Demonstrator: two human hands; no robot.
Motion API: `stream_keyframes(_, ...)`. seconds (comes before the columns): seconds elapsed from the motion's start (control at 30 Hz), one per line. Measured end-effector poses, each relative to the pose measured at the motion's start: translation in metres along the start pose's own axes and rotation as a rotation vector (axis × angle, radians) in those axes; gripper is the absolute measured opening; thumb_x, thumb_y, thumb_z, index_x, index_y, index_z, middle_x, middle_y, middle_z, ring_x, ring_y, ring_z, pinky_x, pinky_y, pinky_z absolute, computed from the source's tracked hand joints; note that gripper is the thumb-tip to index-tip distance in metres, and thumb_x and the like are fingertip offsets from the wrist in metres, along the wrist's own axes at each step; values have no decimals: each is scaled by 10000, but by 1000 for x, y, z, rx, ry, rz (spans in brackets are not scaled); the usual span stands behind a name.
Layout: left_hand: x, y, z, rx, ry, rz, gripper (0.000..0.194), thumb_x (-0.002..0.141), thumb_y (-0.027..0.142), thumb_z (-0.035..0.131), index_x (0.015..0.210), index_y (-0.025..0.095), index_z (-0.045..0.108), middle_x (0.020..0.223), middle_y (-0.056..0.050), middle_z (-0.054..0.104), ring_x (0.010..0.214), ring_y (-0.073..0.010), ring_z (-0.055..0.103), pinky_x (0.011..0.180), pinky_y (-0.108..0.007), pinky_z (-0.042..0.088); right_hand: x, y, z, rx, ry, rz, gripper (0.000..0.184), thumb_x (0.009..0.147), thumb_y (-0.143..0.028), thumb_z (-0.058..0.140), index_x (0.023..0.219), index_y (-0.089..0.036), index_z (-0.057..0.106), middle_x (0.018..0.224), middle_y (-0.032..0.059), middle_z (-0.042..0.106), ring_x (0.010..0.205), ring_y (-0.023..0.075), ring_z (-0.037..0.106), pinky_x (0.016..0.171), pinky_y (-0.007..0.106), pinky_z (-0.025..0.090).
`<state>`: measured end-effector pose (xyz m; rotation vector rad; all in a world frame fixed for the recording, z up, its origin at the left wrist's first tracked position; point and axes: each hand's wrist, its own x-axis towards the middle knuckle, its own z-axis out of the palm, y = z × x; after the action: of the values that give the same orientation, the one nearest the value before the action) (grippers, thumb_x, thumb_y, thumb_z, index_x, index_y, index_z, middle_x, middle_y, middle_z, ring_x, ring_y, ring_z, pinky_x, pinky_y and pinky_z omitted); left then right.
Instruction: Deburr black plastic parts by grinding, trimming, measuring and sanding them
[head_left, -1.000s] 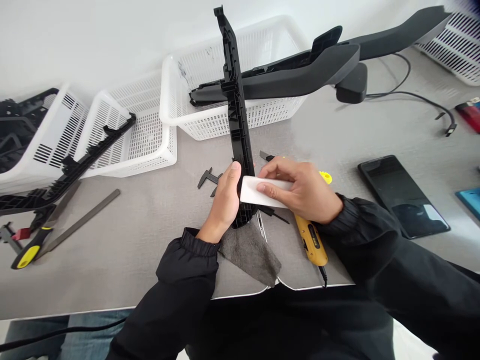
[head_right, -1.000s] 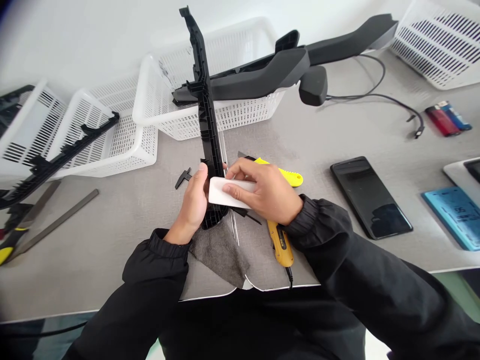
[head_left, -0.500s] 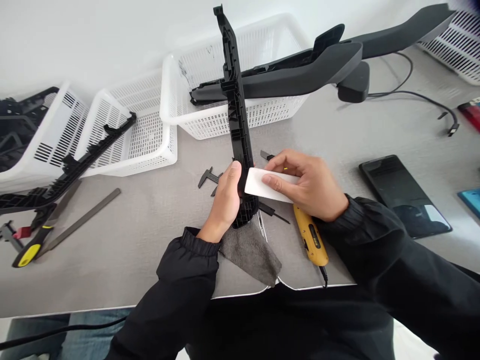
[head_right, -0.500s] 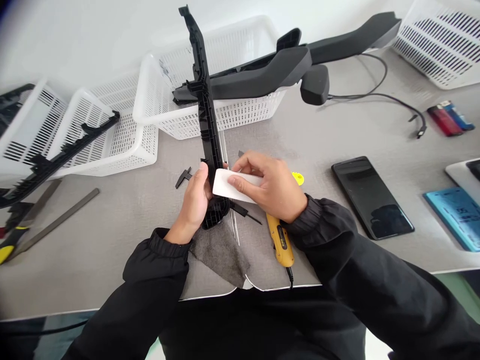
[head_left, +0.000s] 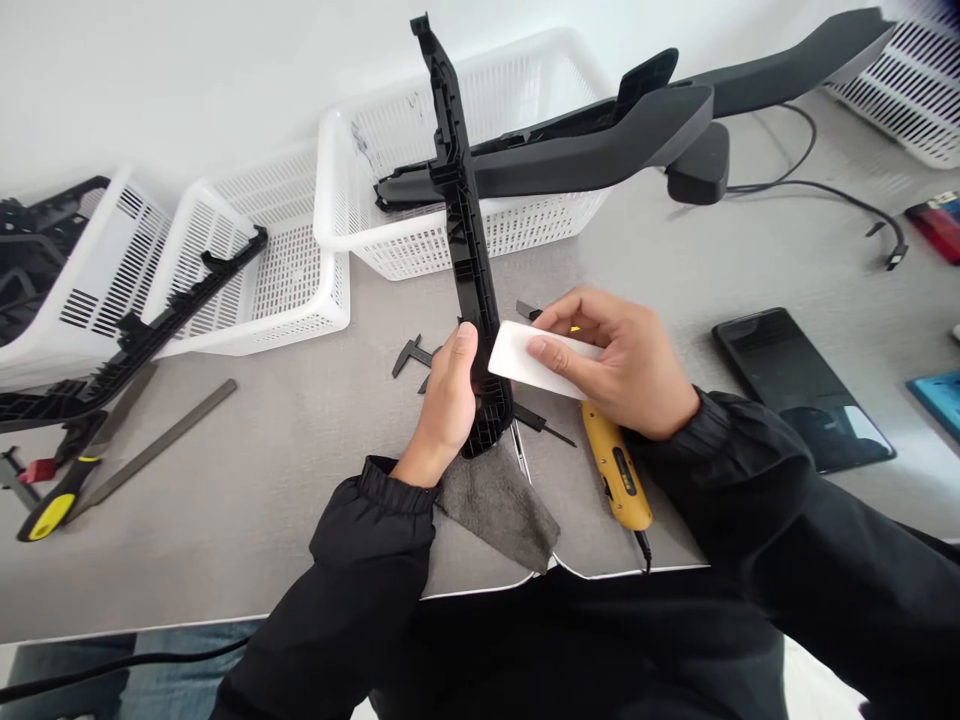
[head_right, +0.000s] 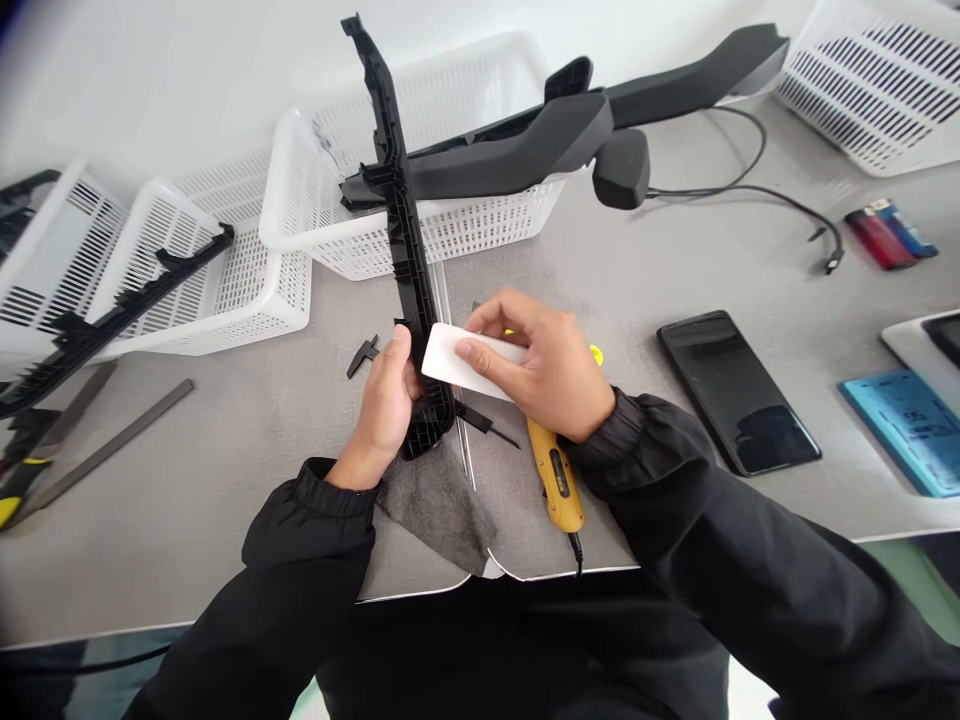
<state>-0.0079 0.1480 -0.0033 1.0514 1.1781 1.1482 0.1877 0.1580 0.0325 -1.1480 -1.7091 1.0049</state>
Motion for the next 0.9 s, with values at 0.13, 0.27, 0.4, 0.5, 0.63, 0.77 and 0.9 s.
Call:
stream_keyframes(0.13,-2,2,0,26,-2,14,555,1056,710,529,1044,222,793,1143,-103,816,1200,-301,740,1021,-412,586,0,-1,0,-2,-124,-33,240,977,-458,759,956,-226,703,855,33,759,738,202,672,706,344,535)
stream_keyframes(0.27,-1,2,1,20,-12,11,574,1070,695,504,1130,210,803,1223,-114,814,1224,-292,742,1060,-409,574,0,2,1,-71,-136,-18,187,978,-401,745,964,-217,718,863,28,767,758,202,681,722,335,522)
stream_keyframes(0.4,-1,3,1,26,-9,-9,594,1055,721,507,1129,215,808,1203,-113,822,1240,-300,740,1054,-412,585,-1,2,2,-61,-120,-19,184,968,-402,758,969,-222,722,888,31,777,790,210,696,732,331,525)
stream_keyframes(0.5,0,2,1,14,-5,-4,588,1045,727,525,1117,216,805,1186,-113,823,1254,-309,735,1068,-424,582,-1,2,2,-55,-149,-26,172,973,-397,750,973,-227,722,881,28,773,771,204,687,740,342,529)
stream_keyframes(0.63,2,-1,1,-52,-22,-25,614,1014,779,535,1083,225,790,1151,-114,823,1201,-309,755,1018,-426,609,2,3,-4,-24,-55,9,206,973,-441,762,960,-240,720,930,46,784,838,235,714,786,375,565)
stream_keyframes(0.77,2,2,2,-49,-2,-53,650,986,816,534,1088,227,791,1137,-109,826,1186,-320,763,962,-429,633,6,2,-12,32,-211,20,242,945,-464,779,930,-235,704,811,14,743,712,192,666,676,333,543)
stream_keyframes(0.9,1,7,3,-20,32,-71,680,956,850,549,1068,228,800,1083,-103,832,1139,-329,779,940,-440,644,8,0,-16,59,-378,42,193,931,-409,767,892,-232,699,772,-3,715,680,166,645,634,301,516)
